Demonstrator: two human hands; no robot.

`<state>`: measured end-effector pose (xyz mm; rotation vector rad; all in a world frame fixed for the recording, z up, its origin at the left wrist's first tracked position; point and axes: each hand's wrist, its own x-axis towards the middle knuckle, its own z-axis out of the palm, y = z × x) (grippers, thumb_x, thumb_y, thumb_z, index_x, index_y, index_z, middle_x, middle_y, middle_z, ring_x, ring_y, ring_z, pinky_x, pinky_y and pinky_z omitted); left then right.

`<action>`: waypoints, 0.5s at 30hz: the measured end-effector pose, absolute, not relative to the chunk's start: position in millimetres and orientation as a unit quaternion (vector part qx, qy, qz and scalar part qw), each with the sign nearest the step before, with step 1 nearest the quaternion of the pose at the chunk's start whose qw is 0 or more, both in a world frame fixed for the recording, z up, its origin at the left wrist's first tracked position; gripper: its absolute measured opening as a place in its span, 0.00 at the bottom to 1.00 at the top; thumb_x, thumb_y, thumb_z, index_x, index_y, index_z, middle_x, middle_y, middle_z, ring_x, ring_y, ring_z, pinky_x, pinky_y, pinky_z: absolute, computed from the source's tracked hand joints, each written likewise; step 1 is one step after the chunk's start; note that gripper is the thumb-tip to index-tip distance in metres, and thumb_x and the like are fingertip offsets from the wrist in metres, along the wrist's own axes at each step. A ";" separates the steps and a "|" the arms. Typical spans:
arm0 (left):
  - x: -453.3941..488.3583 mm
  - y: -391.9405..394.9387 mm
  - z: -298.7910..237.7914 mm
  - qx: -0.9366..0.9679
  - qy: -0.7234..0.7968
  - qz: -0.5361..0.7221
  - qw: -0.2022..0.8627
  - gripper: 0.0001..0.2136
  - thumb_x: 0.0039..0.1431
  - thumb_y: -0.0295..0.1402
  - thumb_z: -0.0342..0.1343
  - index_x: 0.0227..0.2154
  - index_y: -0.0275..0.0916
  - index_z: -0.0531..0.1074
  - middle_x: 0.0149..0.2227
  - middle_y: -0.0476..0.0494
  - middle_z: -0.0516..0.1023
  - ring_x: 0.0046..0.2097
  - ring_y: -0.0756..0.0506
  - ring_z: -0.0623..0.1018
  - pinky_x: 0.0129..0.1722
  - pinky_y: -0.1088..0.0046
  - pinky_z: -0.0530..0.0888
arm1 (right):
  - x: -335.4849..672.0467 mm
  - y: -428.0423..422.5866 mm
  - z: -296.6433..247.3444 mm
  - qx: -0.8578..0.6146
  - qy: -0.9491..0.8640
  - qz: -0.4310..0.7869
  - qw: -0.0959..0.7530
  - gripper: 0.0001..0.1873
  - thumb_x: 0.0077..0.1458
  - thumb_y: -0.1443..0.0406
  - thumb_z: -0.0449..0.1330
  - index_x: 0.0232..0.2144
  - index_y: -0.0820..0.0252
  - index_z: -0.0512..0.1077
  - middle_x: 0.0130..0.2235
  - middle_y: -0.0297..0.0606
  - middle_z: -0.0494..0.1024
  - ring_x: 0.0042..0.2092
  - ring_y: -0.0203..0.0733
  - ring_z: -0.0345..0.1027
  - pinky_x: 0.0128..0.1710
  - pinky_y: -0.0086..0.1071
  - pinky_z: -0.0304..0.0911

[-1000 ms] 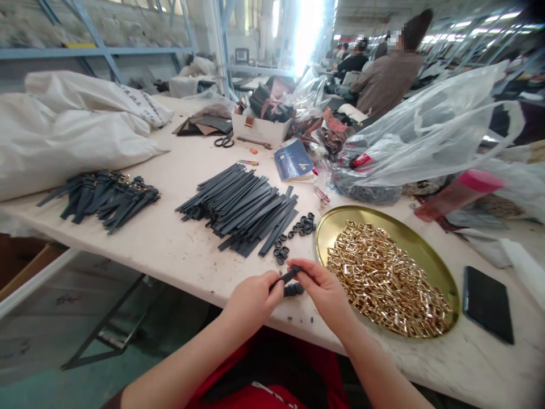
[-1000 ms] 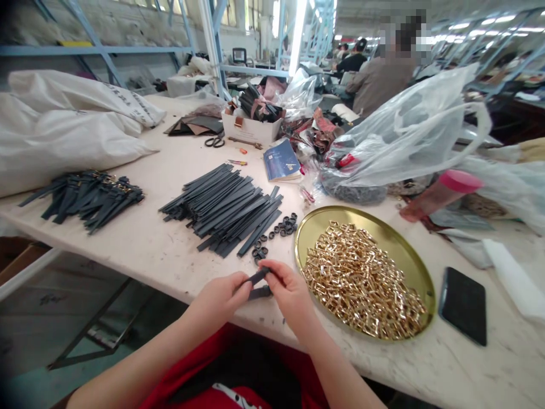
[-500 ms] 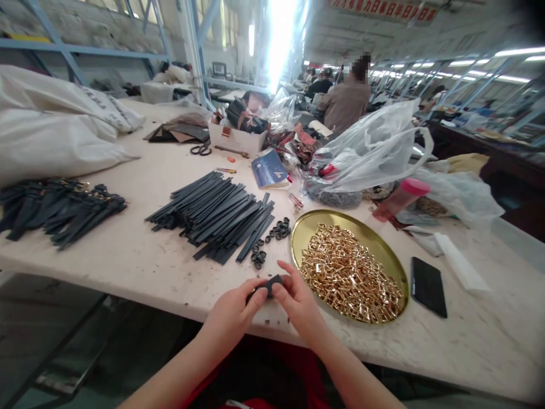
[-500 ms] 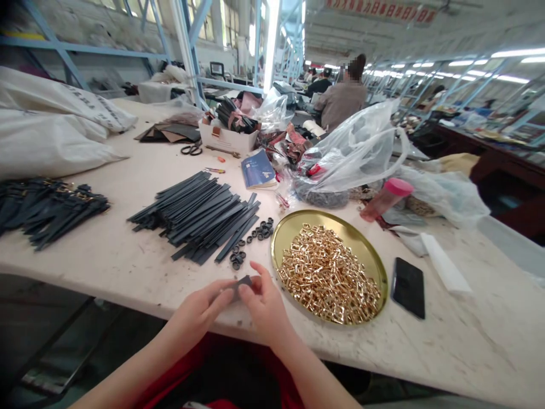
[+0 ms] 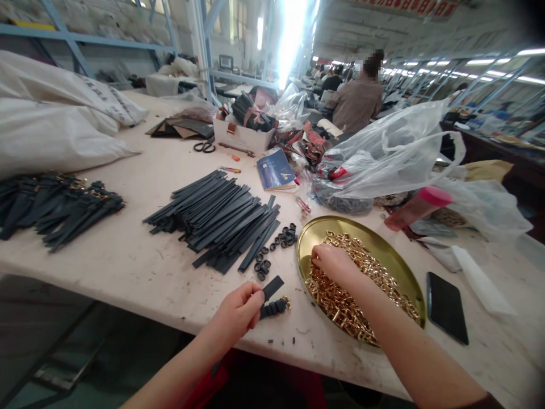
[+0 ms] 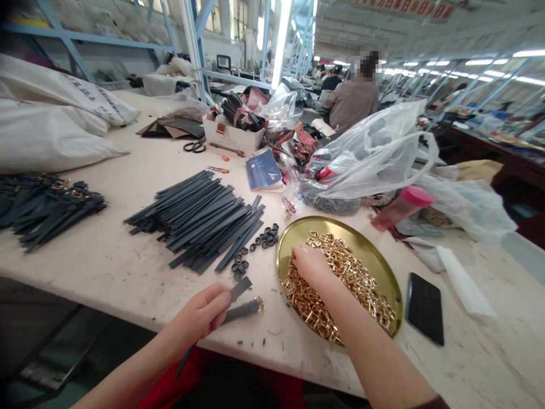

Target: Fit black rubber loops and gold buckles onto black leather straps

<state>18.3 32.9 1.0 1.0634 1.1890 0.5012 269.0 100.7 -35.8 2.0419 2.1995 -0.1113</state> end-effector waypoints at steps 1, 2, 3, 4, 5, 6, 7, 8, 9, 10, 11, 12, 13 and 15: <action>18.3 34.2 0.0 0.476 0.526 0.219 0.670 0.11 0.50 0.42 0.45 0.22 0.39 0.58 0.12 0.58 0.57 0.16 0.55 0.54 0.17 0.81 0.51 | 269.7 102.4 -36.2 0.676 0.733 -0.043 0.070 0.06 0.50 0.68 0.55 0.28 0.60 0.73 0.32 0.43 0.76 0.35 0.44 0.70 0.32 0.31 0.57; 18.7 35.2 -0.8 0.481 0.525 0.215 0.669 0.11 0.50 0.42 0.45 0.22 0.39 0.58 0.13 0.58 0.57 0.16 0.55 0.54 0.17 0.81 0.51 | 270.5 104.2 -36.4 0.673 0.734 -0.050 0.069 0.06 0.49 0.68 0.55 0.26 0.61 0.73 0.32 0.43 0.76 0.34 0.44 0.70 0.32 0.31 0.56; 19.2 35.9 -1.2 0.485 0.523 0.211 0.668 0.11 0.51 0.42 0.45 0.22 0.39 0.58 0.13 0.58 0.57 0.16 0.55 0.54 0.17 0.80 0.52 | 271.3 106.0 -36.1 0.672 0.736 -0.055 0.066 0.07 0.49 0.69 0.55 0.24 0.61 0.73 0.31 0.44 0.76 0.34 0.44 0.70 0.32 0.32 0.56; 19.8 36.2 -1.4 0.489 0.522 0.210 0.667 0.11 0.51 0.41 0.45 0.22 0.39 0.58 0.13 0.57 0.58 0.16 0.55 0.55 0.17 0.80 0.52 | 272.0 107.6 -35.4 0.672 0.736 -0.060 0.058 0.07 0.47 0.70 0.55 0.23 0.62 0.72 0.30 0.44 0.76 0.33 0.44 0.69 0.31 0.32 0.56; 20.3 36.3 -1.2 0.491 0.520 0.213 0.666 0.11 0.51 0.41 0.44 0.23 0.39 0.57 0.14 0.57 0.60 0.16 0.55 0.55 0.17 0.80 0.53 | 272.6 108.9 -33.9 0.672 0.736 -0.065 0.048 0.06 0.46 0.70 0.55 0.22 0.62 0.72 0.29 0.44 0.75 0.33 0.44 0.69 0.31 0.32 0.56; 20.9 36.1 -0.7 0.492 0.518 0.219 0.664 0.10 0.52 0.41 0.44 0.23 0.39 0.57 0.15 0.57 0.61 0.16 0.55 0.56 0.17 0.80 0.54 | 272.7 109.4 -31.7 0.674 0.735 -0.069 0.034 0.06 0.46 0.71 0.56 0.21 0.62 0.71 0.29 0.43 0.75 0.32 0.43 0.69 0.32 0.32 0.56; 21.5 35.8 0.0 0.493 0.516 0.228 0.662 0.10 0.52 0.40 0.44 0.23 0.39 0.57 0.15 0.56 0.63 0.16 0.55 0.57 0.17 0.80 0.55 | 272.0 109.0 -28.8 0.676 0.733 -0.074 0.017 0.06 0.45 0.71 0.56 0.21 0.62 0.71 0.29 0.43 0.75 0.33 0.43 0.68 0.32 0.31 0.56; 22.2 35.4 0.8 0.495 0.514 0.237 0.659 0.10 0.52 0.40 0.45 0.24 0.39 0.57 0.16 0.56 0.64 0.16 0.55 0.58 0.17 0.80 0.55 | 270.0 107.2 -25.1 0.677 0.732 -0.079 -0.003 0.05 0.46 0.70 0.55 0.21 0.62 0.70 0.29 0.42 0.74 0.33 0.42 0.67 0.32 0.31 0.56; 23.2 35.0 1.8 0.497 0.514 0.246 0.654 0.10 0.51 0.40 0.46 0.24 0.39 0.58 0.17 0.55 0.64 0.16 0.55 0.58 0.17 0.80 0.56 | 266.3 103.7 -21.0 0.677 0.732 -0.081 -0.019 0.06 0.47 0.69 0.54 0.22 0.62 0.70 0.29 0.40 0.74 0.32 0.41 0.67 0.31 0.30 0.56; 24.6 34.8 2.7 0.500 0.515 0.252 0.648 0.10 0.51 0.40 0.47 0.25 0.39 0.58 0.18 0.55 0.65 0.17 0.55 0.58 0.17 0.80 0.56 | 260.4 98.5 -16.6 0.676 0.729 -0.094 -0.044 0.07 0.49 0.67 0.53 0.23 0.61 0.69 0.28 0.38 0.73 0.31 0.39 0.66 0.30 0.29 0.56; 26.5 34.7 3.5 0.503 0.517 0.257 0.643 0.10 0.50 0.40 0.48 0.25 0.38 0.59 0.18 0.55 0.65 0.17 0.55 0.58 0.17 0.80 0.56 | 252.3 91.5 -12.2 0.675 0.722 -0.131 -0.085 0.09 0.51 0.65 0.51 0.24 0.61 0.68 0.26 0.36 0.72 0.29 0.37 0.65 0.28 0.29 0.56; 28.7 34.7 4.1 0.505 0.518 0.263 0.639 0.10 0.50 0.40 0.49 0.26 0.38 0.61 0.18 0.55 0.65 0.17 0.56 0.58 0.17 0.80 0.56 | 242.1 82.9 -8.1 0.669 0.708 -0.180 -0.136 0.10 0.53 0.63 0.50 0.24 0.60 0.67 0.24 0.33 0.71 0.27 0.36 0.63 0.26 0.28 0.55; 31.3 34.6 4.4 0.504 0.517 0.271 0.636 0.10 0.50 0.40 0.50 0.28 0.38 0.62 0.18 0.56 0.65 0.16 0.56 0.58 0.16 0.80 0.56 | 230.2 73.1 -4.6 0.654 0.671 -0.271 -0.219 0.11 0.53 0.61 0.50 0.24 0.60 0.66 0.23 0.31 0.69 0.25 0.34 0.61 0.24 0.27 0.55; 36.1 33.7 4.1 0.502 0.515 0.294 0.630 0.11 0.50 0.40 0.51 0.31 0.37 0.64 0.18 0.56 0.64 0.16 0.56 0.57 0.16 0.80 0.55 | 204.0 52.1 -0.5 0.590 0.559 -0.443 -0.379 0.11 0.51 0.58 0.53 0.23 0.59 0.65 0.22 0.29 0.67 0.24 0.32 0.58 0.25 0.27 0.55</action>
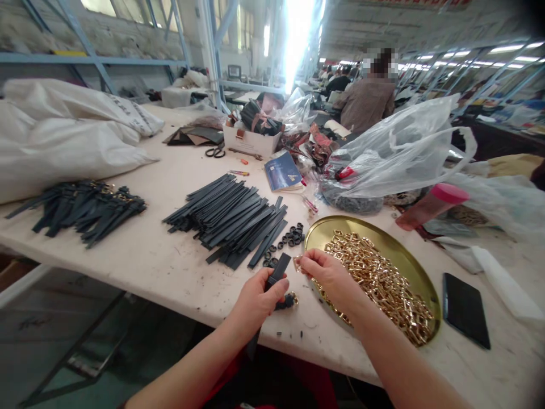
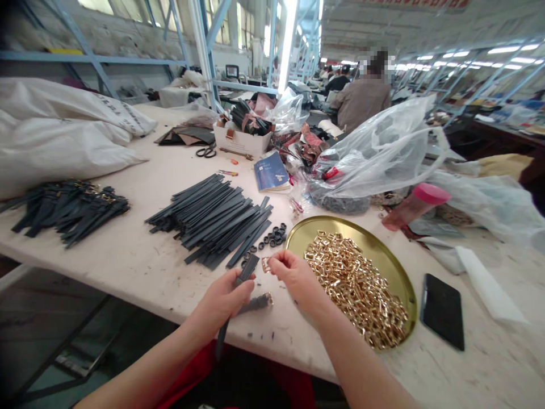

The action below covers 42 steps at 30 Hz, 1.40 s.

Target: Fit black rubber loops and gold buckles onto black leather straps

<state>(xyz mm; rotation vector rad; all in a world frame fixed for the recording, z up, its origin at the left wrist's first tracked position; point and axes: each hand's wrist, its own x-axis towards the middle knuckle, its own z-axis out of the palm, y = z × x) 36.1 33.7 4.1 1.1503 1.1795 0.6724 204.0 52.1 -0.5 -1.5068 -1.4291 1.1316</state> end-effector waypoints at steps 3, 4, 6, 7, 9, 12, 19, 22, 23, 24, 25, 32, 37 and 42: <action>39.8 28.2 1.9 0.512 0.522 0.325 0.600 0.10 0.49 0.40 0.52 0.27 0.37 0.65 0.18 0.56 0.63 0.17 0.56 0.58 0.18 0.80 0.57 | 169.8 25.6 -3.6 -0.521 -0.421 0.557 0.492 0.11 0.46 0.59 0.58 0.22 0.59 0.64 0.21 0.27 0.64 0.23 0.31 0.56 0.25 0.27 0.55; 39.7 25.2 1.0 0.516 0.529 0.331 0.587 0.11 0.50 0.40 0.52 0.25 0.37 0.65 0.18 0.56 0.63 0.18 0.55 0.59 0.19 0.79 0.58 | 161.6 19.6 -6.9 -0.515 -0.394 0.567 0.508 0.11 0.45 0.59 0.58 0.22 0.59 0.63 0.21 0.26 0.64 0.23 0.31 0.56 0.25 0.27 0.55; 37.8 18.1 -0.3 0.528 0.543 0.341 0.557 0.10 0.50 0.40 0.51 0.24 0.36 0.65 0.18 0.55 0.64 0.20 0.54 0.62 0.21 0.79 0.59 | 150.7 11.9 -15.3 -0.522 -0.376 0.554 0.528 0.11 0.45 0.59 0.59 0.23 0.59 0.63 0.22 0.27 0.65 0.24 0.32 0.58 0.26 0.28 0.57; 36.4 14.7 -0.6 0.538 0.549 0.344 0.540 0.10 0.50 0.40 0.51 0.24 0.36 0.65 0.19 0.54 0.65 0.22 0.53 0.63 0.22 0.79 0.60 | 147.6 9.5 -19.4 -0.532 -0.384 0.532 0.535 0.10 0.45 0.60 0.59 0.23 0.59 0.62 0.24 0.29 0.67 0.25 0.33 0.59 0.27 0.28 0.58; 32.8 9.1 -0.2 0.566 0.555 0.344 0.503 0.10 0.50 0.39 0.51 0.25 0.36 0.66 0.21 0.53 0.67 0.25 0.52 0.65 0.25 0.78 0.62 | 144.8 6.0 -25.4 -0.554 -0.423 0.469 0.542 0.08 0.45 0.62 0.58 0.24 0.58 0.62 0.29 0.32 0.70 0.29 0.35 0.63 0.31 0.30 0.61; 25.6 6.6 2.1 0.598 0.562 0.330 0.467 0.10 0.50 0.39 0.51 0.24 0.36 0.67 0.22 0.52 0.68 0.26 0.51 0.66 0.26 0.78 0.62 | 146.0 -0.8 -25.3 -0.556 -0.499 0.412 0.521 0.07 0.49 0.64 0.55 0.33 0.58 0.62 0.32 0.34 0.72 0.33 0.37 0.66 0.35 0.32 0.62; 7.6 9.2 3.5 0.597 0.548 0.251 0.528 0.09 0.48 0.37 0.50 0.22 0.36 0.66 0.18 0.54 0.63 0.22 0.53 0.62 0.21 0.78 0.58 | 163.4 -17.4 -9.3 -0.491 -0.637 0.404 0.436 0.15 0.56 0.64 0.48 0.47 0.58 0.60 0.28 0.32 0.69 0.32 0.37 0.65 0.36 0.34 0.61; 6.9 5.7 -0.2 0.550 0.515 0.205 0.624 0.09 0.48 0.38 0.50 0.24 0.37 0.64 0.15 0.58 0.57 0.17 0.55 0.57 0.17 0.79 0.54 | 168.0 -17.7 -11.7 -0.499 -0.628 0.426 0.419 0.22 0.51 0.64 0.55 0.50 0.55 0.60 0.36 0.34 0.69 0.33 0.36 0.64 0.35 0.33 0.61; 7.0 4.8 -1.8 0.537 0.506 0.195 0.646 0.08 0.48 0.38 0.50 0.24 0.37 0.63 0.14 0.59 0.56 0.17 0.55 0.55 0.16 0.79 0.52 | 168.5 -17.3 -13.4 -0.495 -0.613 0.458 0.411 0.25 0.50 0.64 0.57 0.51 0.54 0.59 0.36 0.34 0.69 0.33 0.35 0.63 0.34 0.32 0.61; 6.8 4.3 -3.5 0.531 0.496 0.190 0.660 0.08 0.49 0.38 0.50 0.25 0.38 0.63 0.14 0.59 0.55 0.16 0.55 0.55 0.15 0.80 0.52 | 168.5 -16.7 -15.3 -0.486 -0.594 0.496 0.405 0.27 0.49 0.64 0.58 0.52 0.53 0.58 0.35 0.33 0.69 0.32 0.35 0.63 0.32 0.31 0.60; 6.1 4.3 -5.2 0.532 0.486 0.188 0.668 0.08 0.49 0.38 0.50 0.25 0.38 0.62 0.14 0.59 0.56 0.16 0.55 0.55 0.15 0.80 0.52 | 168.1 -15.9 -17.1 -0.477 -0.571 0.534 0.402 0.27 0.49 0.64 0.58 0.53 0.53 0.58 0.32 0.31 0.69 0.30 0.34 0.62 0.30 0.29 0.59; -8.6 7.3 -6.2 0.654 0.499 0.195 0.534 0.14 0.58 0.41 0.40 0.25 0.37 0.64 0.21 0.53 0.67 0.23 0.53 0.65 0.24 0.78 0.60 | 155.1 -9.1 -25.3 -0.464 -0.245 0.652 0.548 0.14 0.41 0.63 0.66 0.34 0.59 0.73 0.25 0.29 0.70 0.26 0.30 0.63 0.28 0.25 0.63; -7.3 6.2 -0.4 0.731 0.489 0.154 0.449 0.13 0.59 0.37 0.40 0.26 0.39 0.67 0.25 0.51 0.70 0.29 0.50 0.68 0.29 0.77 0.61 | 138.5 -12.8 -26.5 -0.445 -0.096 0.703 0.546 0.17 0.35 0.64 0.69 0.31 0.59 0.74 0.25 0.29 0.71 0.24 0.27 0.64 0.26 0.21 0.64; -1.1 8.5 0.9 0.743 0.439 0.152 0.481 0.11 0.58 0.34 0.42 0.28 0.39 0.68 0.29 0.50 0.72 0.32 0.50 0.69 0.32 0.77 0.62 | 132.6 -20.7 -32.3 -0.496 -0.229 0.635 0.547 0.13 0.42 0.59 0.65 0.31 0.60 0.73 0.22 0.28 0.70 0.22 0.27 0.60 0.23 0.22 0.59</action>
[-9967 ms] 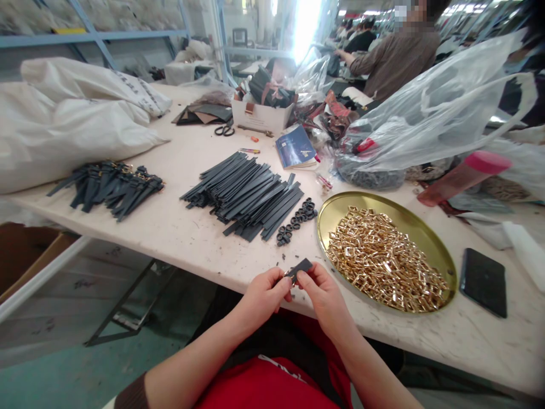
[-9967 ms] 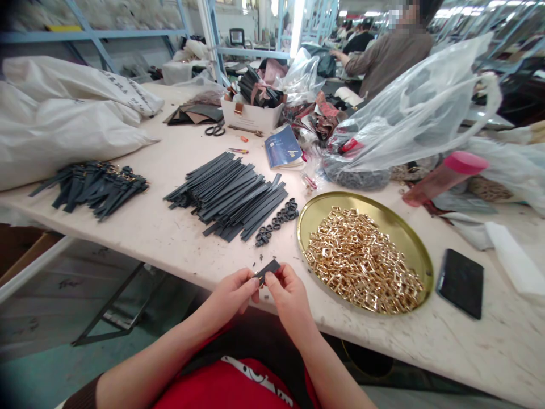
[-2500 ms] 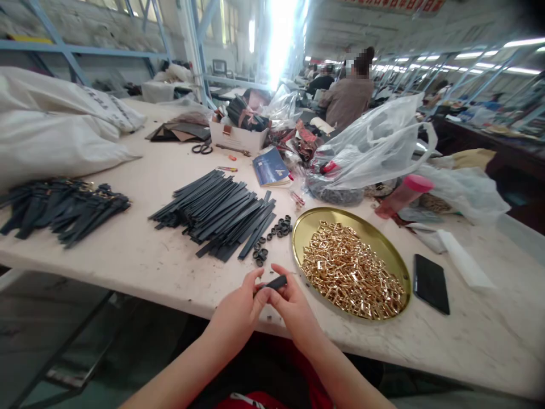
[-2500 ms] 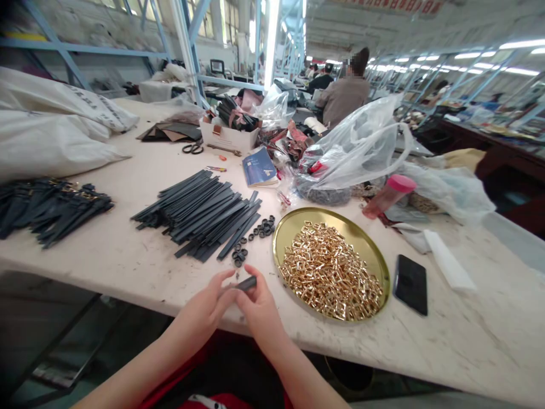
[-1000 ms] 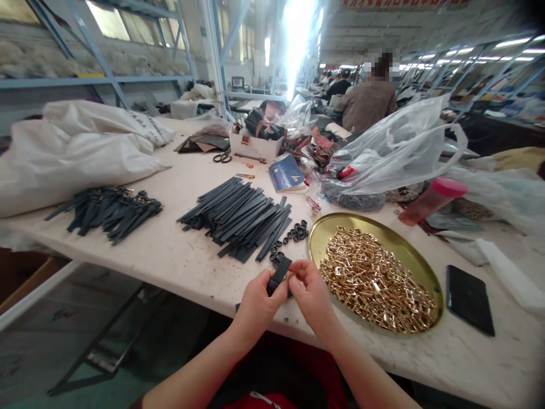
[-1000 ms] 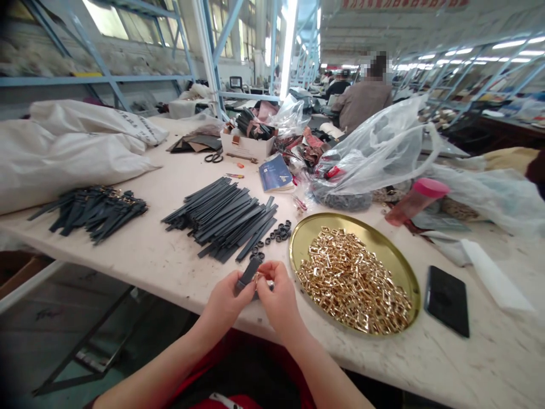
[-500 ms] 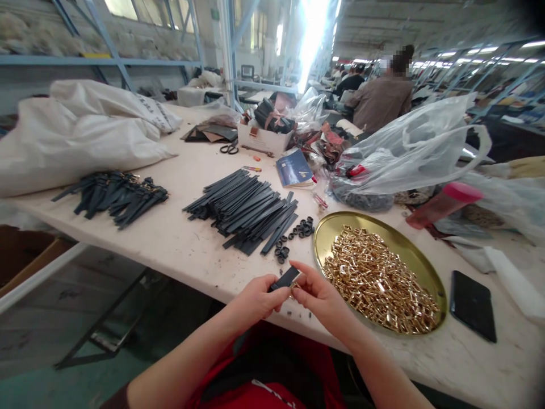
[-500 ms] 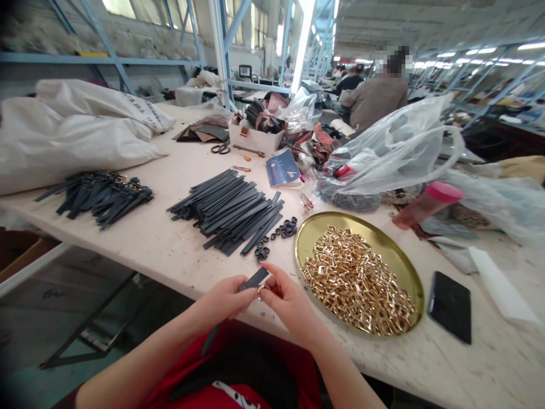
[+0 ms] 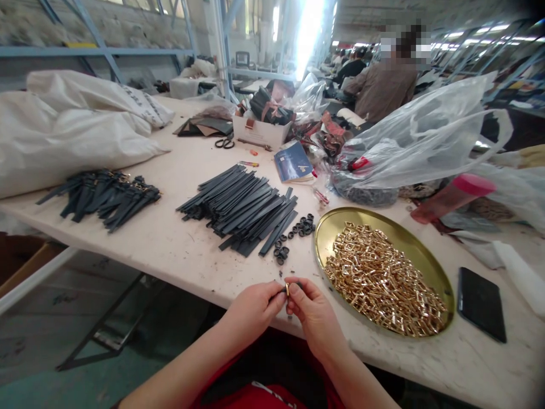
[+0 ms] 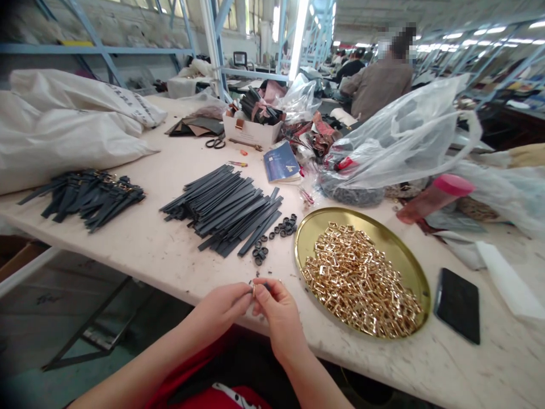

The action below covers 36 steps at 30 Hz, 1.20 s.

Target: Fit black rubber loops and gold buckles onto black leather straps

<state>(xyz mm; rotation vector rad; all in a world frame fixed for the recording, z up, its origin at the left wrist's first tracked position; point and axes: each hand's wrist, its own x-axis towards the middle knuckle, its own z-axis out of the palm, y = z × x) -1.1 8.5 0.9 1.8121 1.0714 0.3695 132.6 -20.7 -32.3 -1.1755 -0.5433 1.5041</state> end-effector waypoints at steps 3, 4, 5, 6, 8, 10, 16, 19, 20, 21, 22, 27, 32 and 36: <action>-0.6 7.7 0.9 0.694 0.441 0.171 0.543 0.07 0.56 0.34 0.46 0.33 0.39 0.68 0.29 0.52 0.73 0.32 0.50 0.70 0.33 0.78 0.63 | 133.1 -23.4 -35.3 -0.553 -0.310 0.543 0.550 0.11 0.45 0.59 0.62 0.29 0.59 0.71 0.22 0.27 0.69 0.23 0.29 0.59 0.25 0.24 0.58; -0.6 7.2 0.6 0.677 0.449 0.178 0.555 0.08 0.55 0.35 0.47 0.34 0.39 0.67 0.29 0.52 0.73 0.31 0.51 0.70 0.32 0.78 0.64 | 133.1 -24.3 -35.8 -0.566 -0.334 0.517 0.549 0.10 0.46 0.59 0.62 0.29 0.59 0.70 0.23 0.28 0.69 0.25 0.31 0.60 0.26 0.26 0.59; -0.6 6.5 0.0 0.665 0.458 0.184 0.561 0.08 0.55 0.36 0.48 0.33 0.38 0.67 0.28 0.52 0.73 0.30 0.51 0.70 0.32 0.78 0.64 | 133.1 -25.4 -36.1 -0.572 -0.357 0.499 0.544 0.10 0.47 0.59 0.61 0.29 0.59 0.70 0.24 0.29 0.70 0.26 0.32 0.61 0.28 0.27 0.59; -0.4 6.0 -0.8 0.657 0.465 0.188 0.562 0.08 0.55 0.37 0.48 0.32 0.38 0.67 0.27 0.52 0.73 0.30 0.51 0.69 0.31 0.78 0.64 | 133.0 -26.5 -36.3 -0.574 -0.379 0.490 0.536 0.10 0.48 0.58 0.59 0.29 0.59 0.70 0.24 0.30 0.70 0.27 0.33 0.62 0.29 0.28 0.59; 0.4 5.0 -3.3 0.647 0.474 0.193 0.566 0.09 0.55 0.38 0.47 0.29 0.38 0.66 0.25 0.53 0.72 0.27 0.52 0.68 0.29 0.78 0.63 | 132.7 -28.9 -36.4 -0.575 -0.413 0.481 0.517 0.11 0.51 0.57 0.56 0.30 0.60 0.70 0.25 0.31 0.69 0.29 0.35 0.62 0.30 0.29 0.59; 1.6 4.0 -6.2 0.629 0.481 0.190 0.580 0.09 0.55 0.38 0.47 0.28 0.38 0.66 0.23 0.53 0.71 0.24 0.53 0.66 0.25 0.79 0.62 | 132.9 -30.5 -36.2 -0.582 -0.429 0.473 0.504 0.13 0.52 0.56 0.54 0.30 0.60 0.70 0.24 0.31 0.68 0.28 0.35 0.62 0.30 0.29 0.58; 7.1 -2.9 -7.2 0.552 0.493 0.192 0.644 0.07 0.52 0.36 0.47 0.27 0.37 0.63 0.22 0.53 0.72 0.16 0.56 0.61 0.17 0.80 0.58 | 135.5 -30.3 -30.9 -0.608 -0.435 0.442 0.496 0.16 0.55 0.55 0.50 0.27 0.60 0.68 0.21 0.30 0.67 0.25 0.34 0.61 0.27 0.28 0.57; 9.0 -7.6 -5.4 0.537 0.495 0.206 0.651 0.06 0.52 0.34 0.46 0.26 0.37 0.63 0.22 0.53 0.71 0.16 0.56 0.60 0.16 0.80 0.58 | 136.4 -32.2 -27.0 -0.621 -0.470 0.395 0.488 0.17 0.56 0.55 0.48 0.22 0.59 0.64 0.20 0.30 0.66 0.25 0.34 0.60 0.26 0.28 0.56; 9.1 -9.0 -5.6 0.534 0.499 0.208 0.650 0.06 0.52 0.35 0.46 0.26 0.37 0.62 0.21 0.53 0.71 0.15 0.56 0.60 0.16 0.80 0.57 | 136.6 -33.7 -26.3 -0.625 -0.486 0.371 0.485 0.17 0.57 0.56 0.48 0.22 0.59 0.63 0.20 0.30 0.66 0.25 0.35 0.61 0.26 0.29 0.56; 9.1 -10.2 -6.2 0.533 0.504 0.208 0.647 0.07 0.52 0.36 0.46 0.26 0.38 0.62 0.20 0.54 0.70 0.15 0.56 0.59 0.15 0.80 0.57 | 136.8 -35.4 -26.2 -0.625 -0.507 0.347 0.481 0.16 0.56 0.57 0.49 0.22 0.59 0.64 0.21 0.31 0.67 0.25 0.35 0.61 0.26 0.29 0.57; 8.7 -11.4 -7.1 0.537 0.511 0.207 0.639 0.07 0.52 0.36 0.46 0.26 0.38 0.62 0.20 0.54 0.70 0.15 0.56 0.59 0.15 0.80 0.56 | 137.2 -37.3 -26.6 -0.620 -0.531 0.325 0.478 0.14 0.56 0.58 0.50 0.24 0.59 0.65 0.23 0.32 0.69 0.27 0.36 0.62 0.27 0.29 0.57; 2.5 -17.2 -6.4 0.597 0.545 0.196 0.555 0.09 0.52 0.37 0.46 0.23 0.38 0.63 0.18 0.55 0.68 0.18 0.54 0.62 0.18 0.79 0.57 | 140.7 -45.0 -32.1 -0.578 -0.582 0.326 0.470 0.05 0.50 0.63 0.56 0.31 0.58 0.68 0.30 0.35 0.72 0.33 0.39 0.65 0.33 0.32 0.61; -6.2 -16.2 8.5 0.630 0.498 0.151 0.577 0.11 0.50 0.41 0.51 0.24 0.38 0.63 0.19 0.54 0.71 0.21 0.52 0.67 0.22 0.78 0.60 | 142.4 -44.4 -27.4 -0.542 -0.471 0.527 0.454 0.08 0.48 0.60 0.58 0.27 0.59 0.66 0.25 0.31 0.70 0.28 0.36 0.64 0.29 0.29 0.60; -8.3 -4.1 3.2 0.614 0.519 0.164 0.572 0.13 0.47 0.42 0.55 0.22 0.38 0.61 0.16 0.55 0.68 0.20 0.52 0.67 0.21 0.78 0.61 | 144.9 -34.2 -19.8 -0.494 -0.478 0.581 0.435 0.11 0.49 0.57 0.58 0.25 0.59 0.66 0.22 0.29 0.68 0.26 0.34 0.62 0.29 0.28 0.58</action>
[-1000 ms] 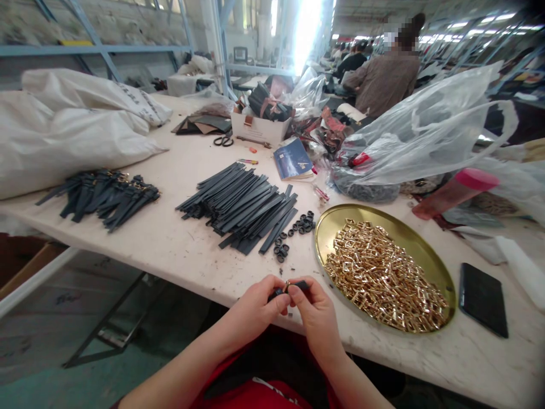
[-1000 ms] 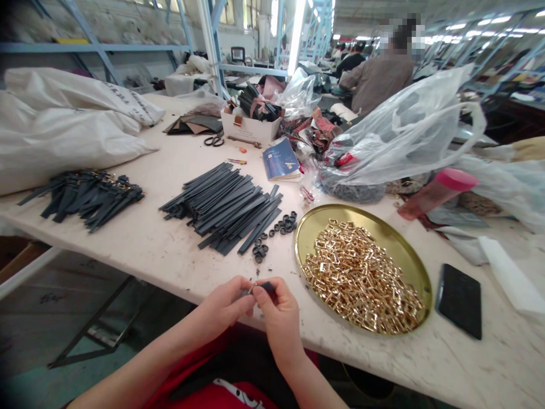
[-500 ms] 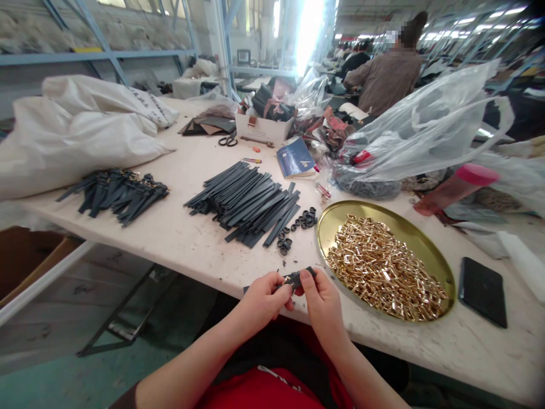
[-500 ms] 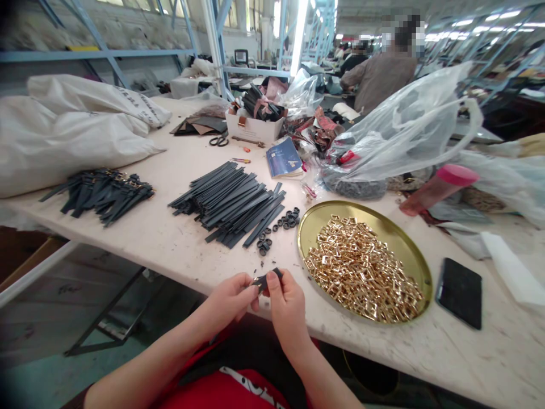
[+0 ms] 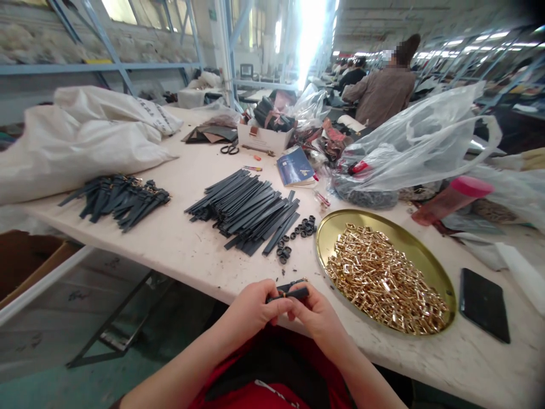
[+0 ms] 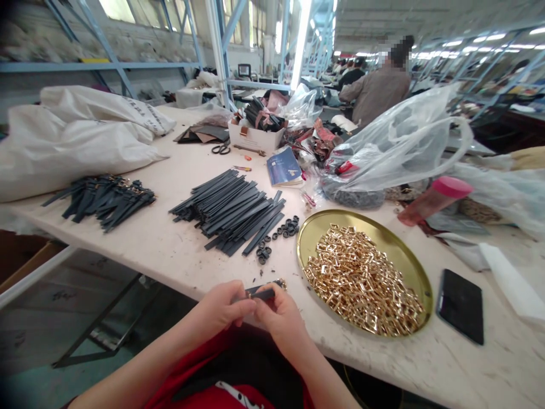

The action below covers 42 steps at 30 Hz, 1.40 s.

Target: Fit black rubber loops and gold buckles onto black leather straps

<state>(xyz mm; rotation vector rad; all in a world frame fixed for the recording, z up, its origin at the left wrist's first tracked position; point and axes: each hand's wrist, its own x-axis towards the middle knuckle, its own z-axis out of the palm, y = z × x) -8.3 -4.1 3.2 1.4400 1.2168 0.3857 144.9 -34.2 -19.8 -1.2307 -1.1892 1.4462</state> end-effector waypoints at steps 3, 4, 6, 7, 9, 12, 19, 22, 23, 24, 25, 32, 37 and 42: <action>-8.9 7.1 -8.2 0.587 0.507 0.205 0.597 0.13 0.48 0.40 0.54 0.34 0.38 0.63 0.20 0.55 0.70 0.20 0.52 0.68 0.21 0.78 0.63 | 153.7 -13.0 -17.3 -0.481 -0.547 0.576 0.371 0.14 0.54 0.55 0.51 0.28 0.60 0.68 0.24 0.32 0.70 0.28 0.35 0.63 0.30 0.30 0.59; -9.6 10.8 -11.6 0.591 0.499 0.213 0.596 0.14 0.49 0.39 0.52 0.38 0.38 0.63 0.22 0.55 0.70 0.21 0.52 0.68 0.21 0.78 0.63 | 156.6 -3.2 -17.6 -0.492 -0.573 0.552 0.352 0.16 0.56 0.55 0.48 0.29 0.60 0.68 0.24 0.33 0.70 0.28 0.36 0.64 0.30 0.30 0.59; -12.1 18.1 -17.3 0.612 0.503 0.214 0.571 0.12 0.53 0.39 0.48 0.37 0.38 0.65 0.21 0.55 0.70 0.21 0.53 0.67 0.21 0.79 0.63 | 159.4 18.2 -20.1 -0.542 -0.636 0.448 0.318 0.16 0.58 0.57 0.46 0.30 0.59 0.69 0.27 0.34 0.72 0.30 0.38 0.65 0.31 0.31 0.58; -13.7 21.6 -19.8 0.618 0.518 0.214 0.551 0.11 0.54 0.40 0.46 0.34 0.38 0.66 0.20 0.55 0.69 0.20 0.53 0.66 0.21 0.79 0.62 | 158.5 28.5 -22.2 -0.572 -0.671 0.371 0.290 0.14 0.57 0.59 0.47 0.31 0.59 0.69 0.28 0.36 0.72 0.31 0.39 0.65 0.31 0.32 0.58; -17.3 28.1 -24.4 0.615 0.551 0.217 0.520 0.12 0.56 0.41 0.44 0.30 0.38 0.65 0.17 0.55 0.67 0.18 0.54 0.64 0.20 0.78 0.61 | 152.2 45.1 -27.3 -0.620 -0.727 0.219 0.198 0.08 0.56 0.64 0.51 0.31 0.60 0.69 0.31 0.39 0.73 0.34 0.42 0.66 0.31 0.33 0.56; -21.5 34.6 -30.5 0.608 0.571 0.214 0.508 0.12 0.56 0.41 0.43 0.29 0.38 0.64 0.16 0.56 0.66 0.18 0.53 0.63 0.20 0.78 0.61 | 138.9 56.8 -34.0 -0.642 -0.758 0.098 0.060 0.06 0.55 0.67 0.52 0.32 0.60 0.69 0.32 0.43 0.72 0.33 0.44 0.67 0.28 0.32 0.53; -19.9 37.7 -32.5 0.654 0.586 0.188 0.440 0.11 0.56 0.39 0.43 0.28 0.39 0.66 0.18 0.53 0.70 0.24 0.49 0.70 0.26 0.75 0.62 | 134.9 53.3 -39.8 -0.624 -0.773 0.107 0.043 0.08 0.57 0.69 0.48 0.32 0.59 0.68 0.36 0.42 0.70 0.36 0.43 0.66 0.31 0.32 0.54; -18.1 36.4 -31.2 0.670 0.591 0.180 0.412 0.11 0.56 0.39 0.43 0.29 0.39 0.67 0.19 0.52 0.71 0.26 0.48 0.71 0.27 0.74 0.62 | 137.6 54.2 -42.5 -0.639 -0.748 0.156 0.085 0.09 0.55 0.72 0.50 0.36 0.61 0.67 0.38 0.44 0.71 0.39 0.44 0.66 0.35 0.32 0.55; -17.7 35.5 -30.7 0.673 0.593 0.177 0.404 0.11 0.56 0.39 0.43 0.30 0.39 0.67 0.20 0.52 0.71 0.26 0.48 0.71 0.27 0.74 0.62 | 138.2 55.6 -43.7 -0.644 -0.739 0.172 0.097 0.08 0.54 0.72 0.51 0.36 0.61 0.67 0.39 0.44 0.71 0.40 0.44 0.66 0.36 0.32 0.55; -17.3 34.4 -30.2 0.676 0.596 0.176 0.396 0.12 0.56 0.39 0.43 0.30 0.39 0.67 0.20 0.52 0.71 0.26 0.48 0.71 0.27 0.74 0.62 | 138.9 57.5 -45.1 -0.647 -0.732 0.184 0.106 0.08 0.53 0.72 0.52 0.36 0.62 0.68 0.39 0.44 0.71 0.40 0.44 0.65 0.37 0.32 0.55; -17.1 33.1 -29.6 0.679 0.597 0.175 0.389 0.12 0.56 0.39 0.43 0.30 0.39 0.67 0.20 0.51 0.72 0.26 0.48 0.72 0.27 0.74 0.62 | 139.6 59.8 -46.5 -0.648 -0.729 0.192 0.112 0.07 0.51 0.71 0.54 0.35 0.62 0.68 0.38 0.44 0.71 0.40 0.44 0.66 0.37 0.32 0.55; -16.9 23.9 -22.2 0.691 0.599 0.186 0.359 0.11 0.56 0.39 0.43 0.31 0.39 0.67 0.21 0.50 0.72 0.27 0.48 0.72 0.28 0.74 0.62 | 146.7 65.2 -47.3 -0.645 -0.693 0.265 0.185 0.04 0.42 0.70 0.61 0.24 0.61 0.67 0.27 0.36 0.71 0.30 0.40 0.66 0.29 0.31 0.56; -14.1 16.7 -15.6 0.697 0.592 0.231 0.333 0.12 0.57 0.39 0.43 0.33 0.40 0.68 0.26 0.49 0.74 0.30 0.48 0.72 0.29 0.75 0.63 | 152.0 41.4 -28.1 -0.580 -0.600 0.460 0.303 0.10 0.45 0.60 0.60 0.23 0.61 0.65 0.21 0.30 0.71 0.23 0.34 0.65 0.25 0.28 0.59; -6.8 5.3 -11.0 0.705 0.575 0.260 0.324 0.12 0.57 0.39 0.43 0.35 0.40 0.70 0.30 0.48 0.75 0.32 0.48 0.73 0.31 0.75 0.64 | 153.9 20.2 -15.4 -0.503 -0.401 0.636 0.427 0.16 0.37 0.58 0.66 0.23 0.61 0.65 0.20 0.27 0.71 0.24 0.32 0.64 0.29 0.29 0.61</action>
